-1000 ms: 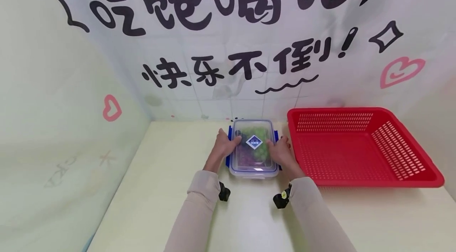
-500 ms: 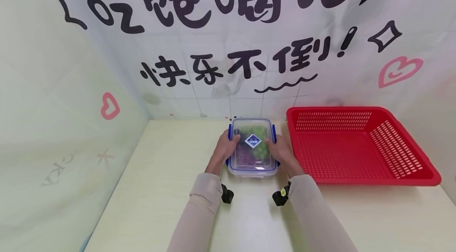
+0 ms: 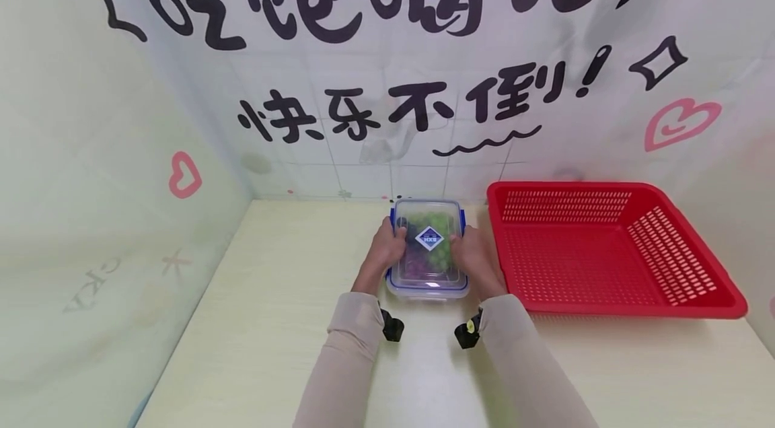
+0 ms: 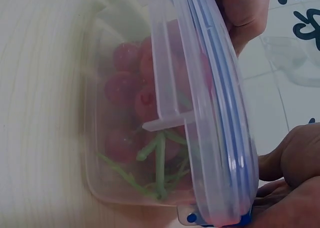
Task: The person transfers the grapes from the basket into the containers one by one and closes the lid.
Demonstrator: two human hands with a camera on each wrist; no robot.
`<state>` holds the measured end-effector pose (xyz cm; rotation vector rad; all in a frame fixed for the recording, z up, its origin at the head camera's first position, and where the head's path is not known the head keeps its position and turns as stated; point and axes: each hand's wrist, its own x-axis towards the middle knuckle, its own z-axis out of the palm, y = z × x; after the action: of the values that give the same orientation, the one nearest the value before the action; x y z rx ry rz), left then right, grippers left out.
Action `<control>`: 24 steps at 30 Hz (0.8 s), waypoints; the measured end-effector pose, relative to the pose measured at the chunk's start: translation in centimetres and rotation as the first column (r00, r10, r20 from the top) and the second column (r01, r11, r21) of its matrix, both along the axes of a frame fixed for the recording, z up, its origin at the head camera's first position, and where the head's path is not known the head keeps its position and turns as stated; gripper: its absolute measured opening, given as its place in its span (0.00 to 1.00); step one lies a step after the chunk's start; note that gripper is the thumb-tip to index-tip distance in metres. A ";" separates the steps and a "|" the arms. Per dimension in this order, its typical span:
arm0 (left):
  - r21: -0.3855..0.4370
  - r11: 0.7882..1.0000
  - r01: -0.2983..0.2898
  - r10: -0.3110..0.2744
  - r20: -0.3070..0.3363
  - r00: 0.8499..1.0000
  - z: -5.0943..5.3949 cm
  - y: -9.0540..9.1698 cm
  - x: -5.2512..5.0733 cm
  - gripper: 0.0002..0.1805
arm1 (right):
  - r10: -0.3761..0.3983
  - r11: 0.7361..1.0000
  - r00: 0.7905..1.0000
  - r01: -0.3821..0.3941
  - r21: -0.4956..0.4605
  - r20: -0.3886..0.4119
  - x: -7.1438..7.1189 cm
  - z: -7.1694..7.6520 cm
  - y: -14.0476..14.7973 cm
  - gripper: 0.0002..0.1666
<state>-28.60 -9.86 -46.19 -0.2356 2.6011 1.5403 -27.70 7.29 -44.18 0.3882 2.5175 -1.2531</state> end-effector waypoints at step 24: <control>-0.252 0.964 0.079 -0.098 -0.067 0.993 2.5 -2.2 -1.4 0.38 | 0.219 0.968 0.895 -0.151 0.198 -0.388 -1.3 0.8 -0.1 0.37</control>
<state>-29.98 -12.06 -43.69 -0.0786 2.8227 1.2164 -29.05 7.20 -43.34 -0.0975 2.9331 -1.1516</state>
